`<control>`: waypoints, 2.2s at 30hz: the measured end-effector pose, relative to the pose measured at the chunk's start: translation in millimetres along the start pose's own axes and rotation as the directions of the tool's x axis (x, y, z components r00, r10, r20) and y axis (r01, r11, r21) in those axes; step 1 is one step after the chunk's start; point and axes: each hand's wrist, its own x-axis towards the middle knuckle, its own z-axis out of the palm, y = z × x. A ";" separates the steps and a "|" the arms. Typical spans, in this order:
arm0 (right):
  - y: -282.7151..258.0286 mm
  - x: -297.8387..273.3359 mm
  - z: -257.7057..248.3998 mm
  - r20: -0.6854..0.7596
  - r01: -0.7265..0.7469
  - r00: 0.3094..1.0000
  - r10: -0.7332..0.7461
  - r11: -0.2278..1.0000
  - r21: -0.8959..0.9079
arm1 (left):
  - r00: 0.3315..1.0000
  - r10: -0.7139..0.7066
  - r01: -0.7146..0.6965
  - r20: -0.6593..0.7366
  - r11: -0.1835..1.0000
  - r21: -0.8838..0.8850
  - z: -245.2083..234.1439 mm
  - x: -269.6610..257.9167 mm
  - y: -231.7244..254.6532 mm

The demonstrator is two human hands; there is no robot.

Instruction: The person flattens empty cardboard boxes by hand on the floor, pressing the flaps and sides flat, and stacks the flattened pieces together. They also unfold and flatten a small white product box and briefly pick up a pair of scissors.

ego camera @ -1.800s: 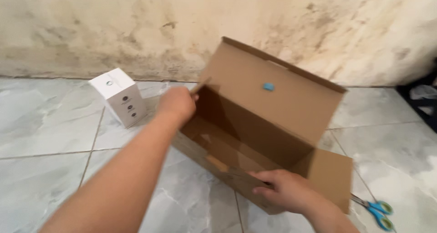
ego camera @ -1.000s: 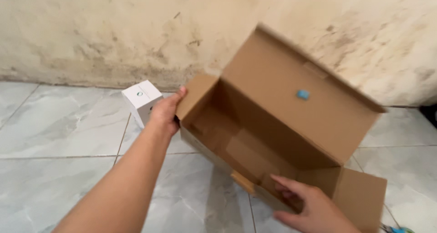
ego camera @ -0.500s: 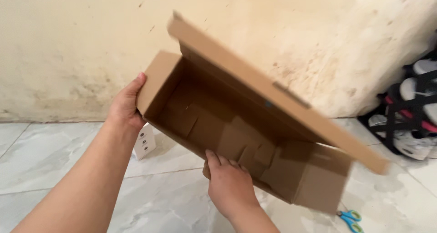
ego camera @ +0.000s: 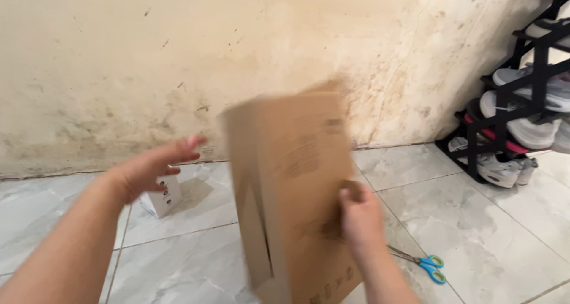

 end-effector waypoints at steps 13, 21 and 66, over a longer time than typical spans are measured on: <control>7.5 1.3 17.1 0.407 -0.561 0.808 0.425 0.765 0.316 | 0.866 0.383 -0.017 0.321 0.665 -0.746 114.8 33.0 -53.3; -44.9 -19.9 42.9 -0.165 -0.220 0.975 0.146 0.632 -0.743 | 0.894 0.321 0.053 0.312 0.616 -0.786 86.5 32.0 -81.2; -118.0 -61.6 73.4 0.386 0.463 0.874 -0.293 0.265 -0.846 | 0.762 0.614 -0.595 -0.206 0.538 -0.597 178.5 -11.5 -29.0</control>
